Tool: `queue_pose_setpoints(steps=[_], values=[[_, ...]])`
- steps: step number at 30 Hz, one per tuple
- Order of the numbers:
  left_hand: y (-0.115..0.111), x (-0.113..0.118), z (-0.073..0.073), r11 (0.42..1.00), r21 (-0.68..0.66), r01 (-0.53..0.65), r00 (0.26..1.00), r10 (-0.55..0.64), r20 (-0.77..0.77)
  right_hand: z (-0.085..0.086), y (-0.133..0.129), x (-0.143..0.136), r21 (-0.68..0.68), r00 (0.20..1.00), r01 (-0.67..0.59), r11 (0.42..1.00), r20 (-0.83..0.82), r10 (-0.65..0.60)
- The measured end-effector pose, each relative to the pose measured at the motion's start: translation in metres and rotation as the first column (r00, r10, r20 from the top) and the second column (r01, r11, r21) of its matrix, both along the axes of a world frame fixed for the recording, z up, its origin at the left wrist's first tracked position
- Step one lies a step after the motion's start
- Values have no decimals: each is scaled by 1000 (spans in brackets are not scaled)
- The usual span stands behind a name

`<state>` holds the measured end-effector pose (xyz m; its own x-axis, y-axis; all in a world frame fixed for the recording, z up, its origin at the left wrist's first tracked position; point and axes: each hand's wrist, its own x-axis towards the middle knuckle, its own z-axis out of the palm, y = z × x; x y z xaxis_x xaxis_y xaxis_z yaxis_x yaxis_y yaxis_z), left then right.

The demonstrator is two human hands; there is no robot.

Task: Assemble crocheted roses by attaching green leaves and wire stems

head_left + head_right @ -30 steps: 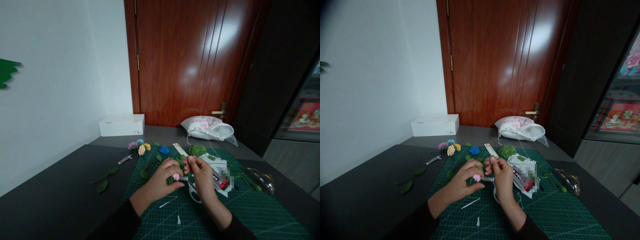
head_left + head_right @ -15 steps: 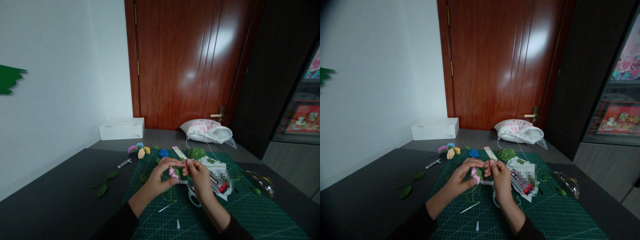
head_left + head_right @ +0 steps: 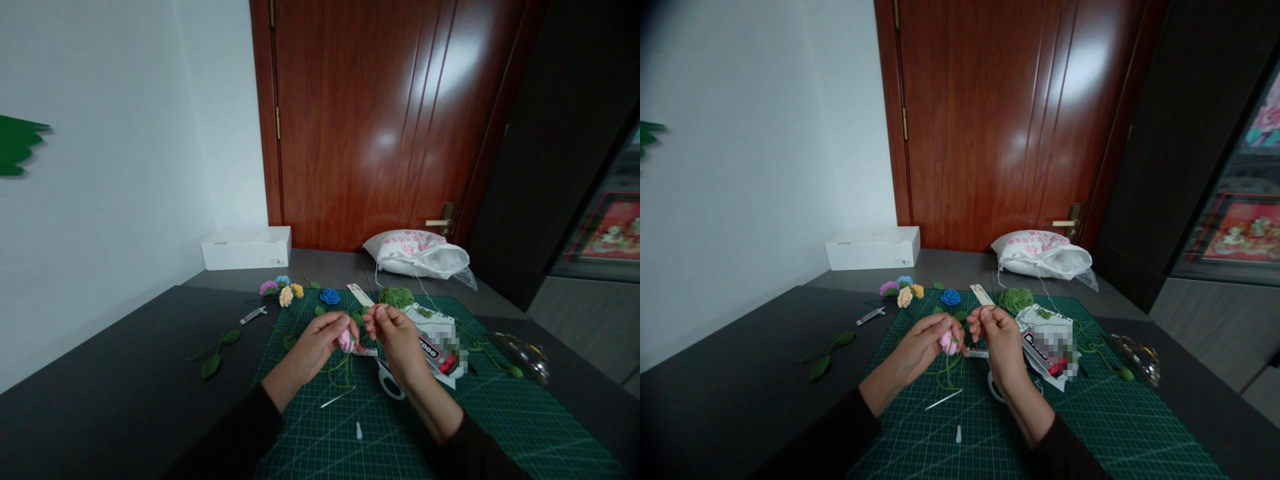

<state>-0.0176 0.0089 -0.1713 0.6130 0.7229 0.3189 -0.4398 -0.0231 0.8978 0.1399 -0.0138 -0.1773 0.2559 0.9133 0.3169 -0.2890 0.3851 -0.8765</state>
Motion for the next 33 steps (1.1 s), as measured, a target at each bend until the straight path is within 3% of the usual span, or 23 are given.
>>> queue_pose_setpoints(steps=[5, 9, 11, 15, 20, 24, 28, 30, 33], values=[[1, -2, -1, 997, -45, 61, 998, -62, -15, -4, 5, 2, 0, 991, 24, 1000, 128, -23], [8, -11, 3, 997, -72, 41, 999, -41, 0, -7, 12, 18, -15, 939, 39, 999, 344, -32], [14, -17, 5, 996, -78, -31, 998, 35, 49, -10, 13, 29, -28, 873, 56, 998, 487, -35], [25, -27, 5, 979, -95, -181, 968, 195, 157, -23, 12, 41, -72, 662, 61, 996, 750, 13], [23, -25, 4, 973, -92, -210, 957, 224, 183, -38, 10, 35, -123, 493, 39, 992, 866, 88], [11, -23, 10, 986, -56, -157, 967, 165, 193, -41, 13, 37, -122, 492, 69, 990, 868, 73], [-9, -20, 14, 998, 13, -58, 982, 54, 181, -36, 28, 31, -163, 578, 111, 980, 813, 70], [-18, -17, 12, 987, 102, 121, 978, -136, 155, -31, 42, 14, -229, 614, 42, 972, 774, 156], [-26, -15, 8, 944, 206, 258, 955, -281, 91, -26, 66, -33, -342, 615, -110, 933, 714, 334]])
